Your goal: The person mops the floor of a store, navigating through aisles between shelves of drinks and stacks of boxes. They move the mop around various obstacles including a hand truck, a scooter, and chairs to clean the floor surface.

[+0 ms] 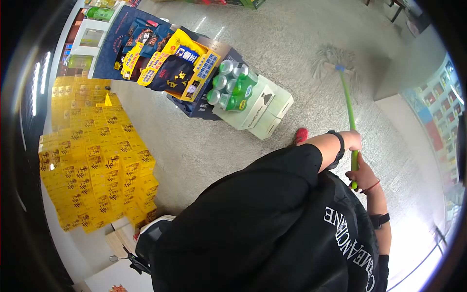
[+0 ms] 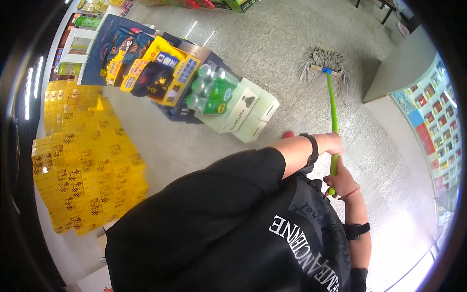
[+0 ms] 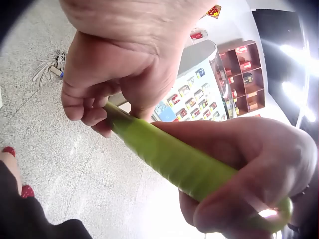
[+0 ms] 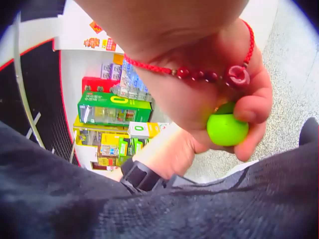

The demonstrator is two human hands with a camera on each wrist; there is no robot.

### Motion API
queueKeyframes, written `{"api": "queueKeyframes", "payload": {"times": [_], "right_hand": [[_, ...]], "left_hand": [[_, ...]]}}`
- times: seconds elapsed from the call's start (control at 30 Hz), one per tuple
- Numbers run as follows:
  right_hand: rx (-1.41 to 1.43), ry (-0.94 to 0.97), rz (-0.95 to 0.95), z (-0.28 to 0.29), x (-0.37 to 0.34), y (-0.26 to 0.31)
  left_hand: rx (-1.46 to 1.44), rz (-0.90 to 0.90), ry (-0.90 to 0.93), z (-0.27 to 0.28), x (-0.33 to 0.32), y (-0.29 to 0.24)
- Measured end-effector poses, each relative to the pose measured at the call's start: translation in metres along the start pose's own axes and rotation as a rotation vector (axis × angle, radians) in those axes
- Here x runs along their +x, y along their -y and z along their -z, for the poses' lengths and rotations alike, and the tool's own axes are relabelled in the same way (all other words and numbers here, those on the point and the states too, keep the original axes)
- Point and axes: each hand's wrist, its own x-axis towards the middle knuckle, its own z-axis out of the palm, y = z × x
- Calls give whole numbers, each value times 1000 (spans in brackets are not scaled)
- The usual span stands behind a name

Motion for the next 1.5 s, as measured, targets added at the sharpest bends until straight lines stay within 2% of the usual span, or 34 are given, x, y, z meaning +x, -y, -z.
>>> {"api": "queueKeyframes", "payload": {"times": [0.07, 0.1, 0.17, 0.2, 0.27, 0.3, 0.37, 0.4, 0.43, 0.5, 0.53, 0.6, 0.63, 0.7, 0.73, 0.8, 0.83, 0.9, 0.93, 1.03, 1.13, 1.27, 1.33, 1.43, 1.5], "right_hand": [[90, -1, 12, 15, 13, 9], [81, 3, 14, 23, 19, 16], [52, 11, 15, 41, 29, 33], [44, 7, 16, 53, 36, 40], [13, 12, 5, 78, 52, 54], [6, 7, 7, 89, 60, 64], [-26, 37, 4, 116, 74, 90], [-36, 26, 1, 131, 85, 100], [-60, 14, 16, 143, 98, 108], [-105, 28, 25, 168, 114, 132], [-96, 53, 17, 181, 119, 149], [-131, 80, 1, 205, 127, 187], [-141, 83, 1, 217, 135, 198], [-128, 73, 19, 236, 150, 210], [-130, 77, 18, 243, 157, 214], [-75, 64, 66, 255, 170, 217], [-76, 63, 66, 261, 177, 216], [-10, 14, 115, 274, 186, 213], [-33, -13, 101, 281, 184, 218], [-50, -66, 149, 312, 187, 225], [-12, -88, 121, 349, 185, 241], [0, -128, 153, 409, 202, 248], [-4, -123, 128, 443, 211, 244], [47, -114, 182, 502, 232, 258], [121, -108, 148, 530, 237, 270]], "left_hand": [[217, -144, 37, 6, 31, 12], [213, -139, 30, 20, 32, 11], [-61, 112, -19, 55, 23, 4], [-64, 109, -26, 60, 42, 9], [260, -115, -62, 70, 84, 22], [258, -118, -69, 86, 90, 25], [493, -296, 10, 124, 106, 31], [265, -156, -37, 138, 115, 36], [154, -86, -121, 157, 113, 38], [230, -158, -128, 177, 149, 54], [218, -142, -133, 199, 142, 54], [-158, 90, -172, 247, 130, 50], [-164, 94, -179, 256, 149, 57], [111, -58, -153, 269, 188, 73], [108, -56, -152, 277, 197, 77], [-123, 71, -131, 294, 204, 82], [-124, 70, -132, 308, 192, 76], [-326, 157, -225, 337, 161, 60], [-323, 151, -246, 340, 167, 59], [-314, 168, -327, 349, 206, 53], [-429, 183, -249, 379, 235, 41], [-425, 171, -254, 425, 268, 20], [-525, 234, -198, 451, 288, 4], [-473, 233, -208, 488, 337, -9], [-496, 251, -214, 513, 358, -19]]}}
